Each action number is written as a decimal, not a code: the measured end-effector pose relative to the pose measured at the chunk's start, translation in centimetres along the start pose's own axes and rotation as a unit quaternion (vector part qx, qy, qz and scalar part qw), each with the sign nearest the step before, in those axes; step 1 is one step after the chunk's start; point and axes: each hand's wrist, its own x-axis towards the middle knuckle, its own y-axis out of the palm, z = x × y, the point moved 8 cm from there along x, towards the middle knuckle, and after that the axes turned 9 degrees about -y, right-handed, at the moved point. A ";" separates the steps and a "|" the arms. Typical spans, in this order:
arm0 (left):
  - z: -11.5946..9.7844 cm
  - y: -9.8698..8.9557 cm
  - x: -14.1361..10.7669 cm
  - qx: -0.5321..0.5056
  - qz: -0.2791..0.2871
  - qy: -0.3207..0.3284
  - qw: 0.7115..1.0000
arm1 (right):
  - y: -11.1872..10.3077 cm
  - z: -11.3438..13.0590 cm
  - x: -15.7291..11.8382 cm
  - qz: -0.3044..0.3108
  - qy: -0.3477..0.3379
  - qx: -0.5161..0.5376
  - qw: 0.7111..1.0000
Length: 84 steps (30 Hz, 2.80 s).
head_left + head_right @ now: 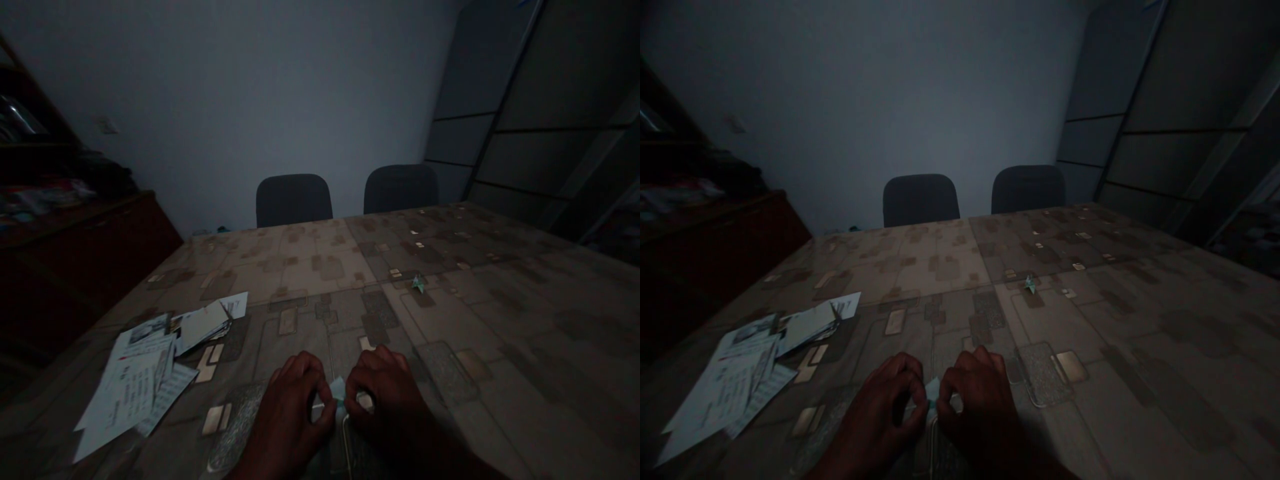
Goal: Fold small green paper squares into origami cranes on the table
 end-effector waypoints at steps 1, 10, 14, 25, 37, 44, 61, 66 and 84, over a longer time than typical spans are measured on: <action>-0.1 0.0 0.0 0.001 0.002 -0.002 1.000 | 0.0 0.0 0.0 -0.001 -0.001 0.000 1.000; 0.3 0.0 0.1 0.026 -0.013 -0.019 0.999 | 0.1 -0.1 -0.2 -0.032 0.001 -0.008 0.999; 0.5 0.1 0.0 0.020 -0.013 -0.023 0.999 | 0.0 0.0 -0.3 -0.060 -0.004 -0.012 0.998; 0.6 -0.1 0.4 0.007 -0.013 -0.027 1.000 | -2.2 1.0 -0.8 -0.037 -0.115 -0.064 0.991; 0.6 0.1 0.0 0.006 -0.001 -0.011 1.000 | -0.6 4.3 -2.1 -0.031 -0.234 -0.225 0.945; 0.5 0.1 0.2 0.014 0.004 -0.012 1.000 | -0.2 5.3 -3.0 -0.103 -0.240 -0.230 0.937; 0.2 0.1 0.3 0.029 0.007 -0.006 1.000 | -0.3 4.5 -3.1 -0.064 -0.211 -0.251 0.943; 0.7 0.0 -0.2 -0.018 -0.018 0.016 1.000 | -1.7 2.4 -2.1 -0.110 -0.135 -0.164 0.971; 1.1 -0.4 -0.4 -0.060 0.016 0.004 0.998 | -0.9 2.6 -1.6 -0.084 -0.152 -0.138 0.975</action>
